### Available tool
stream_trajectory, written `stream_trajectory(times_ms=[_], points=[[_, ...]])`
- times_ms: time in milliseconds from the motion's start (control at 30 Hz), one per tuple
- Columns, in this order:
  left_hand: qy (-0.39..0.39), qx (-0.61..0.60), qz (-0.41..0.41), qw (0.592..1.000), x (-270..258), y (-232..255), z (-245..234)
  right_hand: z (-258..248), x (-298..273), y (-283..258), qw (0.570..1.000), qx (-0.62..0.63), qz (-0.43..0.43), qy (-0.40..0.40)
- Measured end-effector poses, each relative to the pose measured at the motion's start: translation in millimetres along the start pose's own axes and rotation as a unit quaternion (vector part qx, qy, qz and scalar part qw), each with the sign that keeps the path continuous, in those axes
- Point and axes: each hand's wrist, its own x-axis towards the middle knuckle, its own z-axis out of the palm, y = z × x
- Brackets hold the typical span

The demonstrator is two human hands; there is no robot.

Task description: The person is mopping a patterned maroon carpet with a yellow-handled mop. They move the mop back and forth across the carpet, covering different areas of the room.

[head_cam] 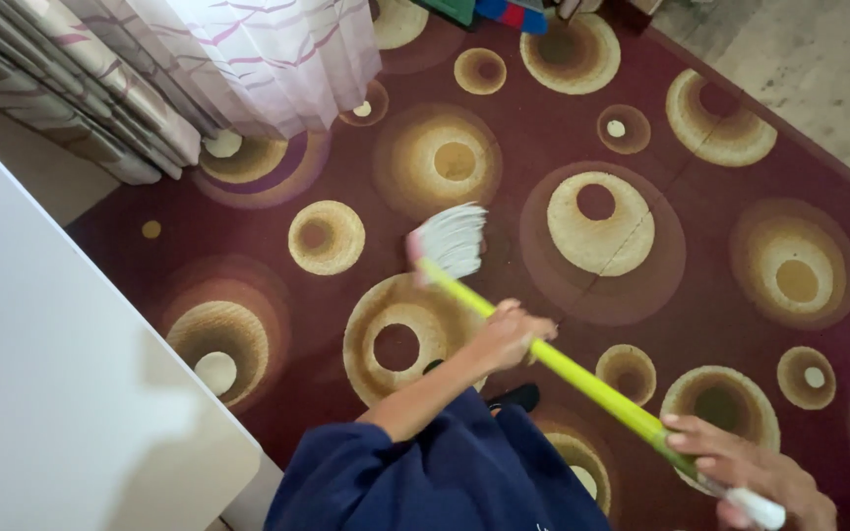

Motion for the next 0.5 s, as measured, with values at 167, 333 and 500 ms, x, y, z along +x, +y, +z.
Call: stream_trajectory(times_ms=[167,333,500], points=[[-0.079,0.077,-0.091,0.99,-94,-51,9,54,32,26,0.956,0.004,0.118,0.268],[-0.247,0.093,-0.296,0.918,-132,-64,-7,96,75,40,0.929,0.079,0.207,0.296],[-0.179,0.07,-0.179,0.965,-86,-50,14,77,32,30,0.94,-0.015,0.203,0.274]])
